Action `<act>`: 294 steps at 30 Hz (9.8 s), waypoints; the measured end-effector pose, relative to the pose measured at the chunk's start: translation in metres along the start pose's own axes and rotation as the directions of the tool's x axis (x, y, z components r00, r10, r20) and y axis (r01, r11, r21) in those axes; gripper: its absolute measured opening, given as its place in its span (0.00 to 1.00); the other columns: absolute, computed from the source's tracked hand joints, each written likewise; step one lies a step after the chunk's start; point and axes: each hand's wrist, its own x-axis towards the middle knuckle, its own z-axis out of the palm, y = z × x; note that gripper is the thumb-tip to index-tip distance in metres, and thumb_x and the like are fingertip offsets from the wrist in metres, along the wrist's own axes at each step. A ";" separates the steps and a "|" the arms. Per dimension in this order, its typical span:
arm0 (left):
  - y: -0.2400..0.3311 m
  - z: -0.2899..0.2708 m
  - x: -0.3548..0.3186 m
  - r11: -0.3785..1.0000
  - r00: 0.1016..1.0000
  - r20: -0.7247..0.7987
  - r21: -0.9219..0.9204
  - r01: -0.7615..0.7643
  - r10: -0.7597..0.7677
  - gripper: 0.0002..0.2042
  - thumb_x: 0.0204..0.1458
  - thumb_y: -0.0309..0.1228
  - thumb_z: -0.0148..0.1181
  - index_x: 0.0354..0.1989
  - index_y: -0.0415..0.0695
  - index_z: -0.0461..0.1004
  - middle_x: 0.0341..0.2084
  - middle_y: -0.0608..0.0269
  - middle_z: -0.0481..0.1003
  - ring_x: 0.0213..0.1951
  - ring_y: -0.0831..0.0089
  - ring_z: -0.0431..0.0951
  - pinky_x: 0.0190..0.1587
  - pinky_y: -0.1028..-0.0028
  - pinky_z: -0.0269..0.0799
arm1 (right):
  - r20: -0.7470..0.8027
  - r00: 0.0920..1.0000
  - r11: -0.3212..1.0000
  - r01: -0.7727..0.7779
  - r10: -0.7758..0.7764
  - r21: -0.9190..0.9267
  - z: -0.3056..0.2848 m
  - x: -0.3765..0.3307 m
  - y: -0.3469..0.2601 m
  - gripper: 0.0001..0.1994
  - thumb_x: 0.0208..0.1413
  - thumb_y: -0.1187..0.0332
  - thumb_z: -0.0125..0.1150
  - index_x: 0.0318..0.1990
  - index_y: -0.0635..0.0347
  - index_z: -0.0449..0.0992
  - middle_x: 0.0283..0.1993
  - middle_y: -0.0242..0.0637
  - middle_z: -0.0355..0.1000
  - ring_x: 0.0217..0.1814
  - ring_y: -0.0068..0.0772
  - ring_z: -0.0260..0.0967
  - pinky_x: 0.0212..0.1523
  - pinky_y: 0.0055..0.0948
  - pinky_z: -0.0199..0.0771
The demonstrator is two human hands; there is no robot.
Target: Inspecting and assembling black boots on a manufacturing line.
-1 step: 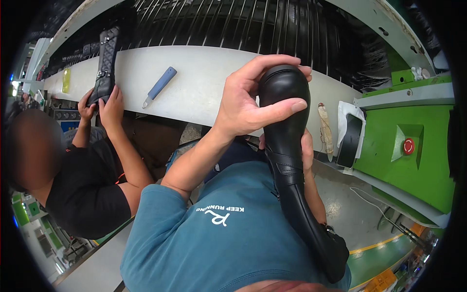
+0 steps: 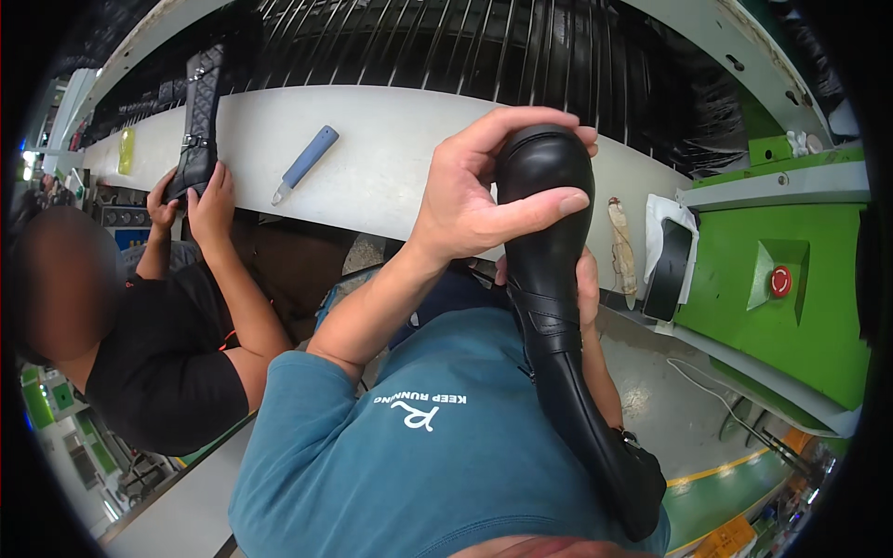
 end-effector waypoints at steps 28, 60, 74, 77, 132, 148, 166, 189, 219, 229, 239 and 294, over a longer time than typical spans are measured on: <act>0.033 0.020 -0.013 0.986 1.000 -0.008 0.165 -0.025 0.026 0.31 0.51 0.26 0.83 0.65 0.37 0.79 0.53 0.50 0.87 0.53 0.63 0.89 0.60 0.67 0.85 | -0.046 0.998 0.880 0.067 -0.051 0.471 0.031 -0.010 -0.011 0.50 0.64 0.24 0.48 0.65 0.73 0.70 0.46 0.56 0.80 0.45 0.46 0.85 0.43 0.36 0.87; 0.049 -0.002 -0.034 0.969 0.986 0.157 0.231 -0.085 0.050 0.31 0.56 0.27 0.76 0.66 0.27 0.74 0.58 0.33 0.83 0.59 0.51 0.87 0.64 0.58 0.83 | -0.029 0.990 0.956 0.127 -0.140 -0.265 0.015 -0.027 -0.033 0.52 0.62 0.26 0.60 0.71 0.73 0.69 0.64 0.51 0.77 0.63 0.40 0.80 0.64 0.37 0.80; 0.045 -0.005 -0.041 0.982 0.992 0.071 0.148 -0.114 0.104 0.26 0.51 0.20 0.77 0.59 0.26 0.80 0.52 0.37 0.86 0.55 0.53 0.89 0.61 0.61 0.84 | 0.083 0.995 0.959 0.078 -0.057 -0.272 0.011 -0.027 -0.028 0.49 0.66 0.29 0.58 0.71 0.74 0.70 0.62 0.47 0.79 0.61 0.34 0.78 0.60 0.34 0.78; 0.045 -0.016 -0.047 0.989 0.993 0.078 0.112 -0.095 0.086 0.26 0.51 0.20 0.76 0.60 0.26 0.79 0.52 0.37 0.86 0.55 0.54 0.89 0.62 0.61 0.84 | 0.077 0.988 0.932 0.153 -0.135 -0.330 0.009 -0.027 -0.016 0.43 0.67 0.37 0.60 0.68 0.76 0.72 0.49 0.49 0.84 0.50 0.37 0.83 0.53 0.35 0.81; 0.056 -0.077 -0.126 0.908 0.970 0.016 0.355 0.221 -0.242 0.31 0.37 0.24 0.84 0.55 0.28 0.85 0.48 0.33 0.87 0.48 0.50 0.92 0.56 0.61 0.88 | 0.166 0.897 0.468 0.363 -0.409 -0.806 -0.021 -0.070 0.000 0.22 0.65 0.78 0.70 0.66 0.62 0.78 0.67 0.54 0.71 0.61 0.47 0.79 0.62 0.40 0.80; 0.029 -0.071 -0.141 0.926 0.935 0.066 0.176 0.334 -0.350 0.33 0.52 0.29 0.83 0.68 0.37 0.80 0.59 0.50 0.86 0.59 0.66 0.87 0.65 0.67 0.80 | 0.382 0.858 0.303 0.486 -0.343 -0.820 -0.037 -0.042 -0.049 0.23 0.55 0.76 0.72 0.60 0.61 0.86 0.62 0.49 0.74 0.61 0.47 0.78 0.64 0.41 0.80; -0.008 -0.080 -0.170 0.932 0.931 -0.105 0.066 0.357 -0.349 0.33 0.54 0.27 0.82 0.70 0.42 0.78 0.58 0.53 0.85 0.61 0.63 0.85 0.64 0.63 0.81 | -0.448 0.834 0.682 -0.532 0.321 -0.502 -0.049 0.027 -0.075 0.30 0.78 0.36 0.52 0.47 0.58 0.81 0.27 0.29 0.78 0.11 0.16 0.56 0.10 0.21 0.47; -0.052 -0.025 -0.091 0.970 0.977 0.099 0.137 -0.199 0.186 0.33 0.65 0.37 0.74 0.69 0.32 0.62 0.66 0.23 0.74 0.73 0.36 0.73 0.77 0.38 0.64 | 0.305 0.790 0.239 0.486 -0.532 -0.841 0.017 -0.004 -0.053 0.21 0.46 0.77 0.86 0.47 0.63 0.82 0.44 0.41 0.78 0.44 0.40 0.76 0.41 0.38 0.80; -0.030 0.044 -0.054 0.951 0.945 0.254 0.175 -0.253 0.205 0.24 0.53 0.23 0.81 0.56 0.28 0.77 0.47 0.36 0.85 0.54 0.45 0.88 0.66 0.38 0.78 | -0.010 0.686 0.582 0.608 -0.727 -0.540 -0.025 -0.035 -0.063 0.17 0.45 0.72 0.89 0.40 0.62 0.84 0.36 0.39 0.77 0.40 0.39 0.77 0.61 0.53 0.89; -0.033 0.002 -0.098 0.991 0.991 0.119 0.110 -0.072 0.059 0.20 0.58 0.26 0.76 0.54 0.32 0.75 0.52 0.31 0.83 0.60 0.39 0.84 0.72 0.33 0.70 | -0.066 0.957 0.831 0.210 -0.283 -0.516 -0.008 -0.015 -0.074 0.33 0.34 0.74 0.93 0.51 0.57 0.80 0.48 0.32 0.75 0.35 0.24 0.73 0.48 0.28 0.83; -0.061 -0.063 -0.173 0.950 0.950 0.053 -0.032 0.311 -0.309 0.35 0.45 0.24 0.87 0.64 0.32 0.79 0.69 0.32 0.75 0.75 0.46 0.73 0.78 0.51 0.68 | 0.129 0.951 0.519 0.264 -0.282 -0.813 0.021 -0.005 -0.034 0.37 0.28 0.74 0.91 0.53 0.53 0.81 0.57 0.33 0.73 0.33 0.26 0.77 0.47 0.32 0.89; -0.052 -0.063 -0.110 0.876 0.985 0.168 0.470 -0.106 0.029 0.19 0.39 0.26 0.88 0.39 0.31 0.87 0.48 0.36 0.88 0.54 0.46 0.90 0.58 0.57 0.87 | -0.096 0.993 0.208 -0.109 0.071 -0.972 0.030 0.020 -0.081 0.27 0.32 0.66 0.91 0.38 0.53 0.77 0.34 0.28 0.75 0.33 0.30 0.75 0.36 0.32 0.76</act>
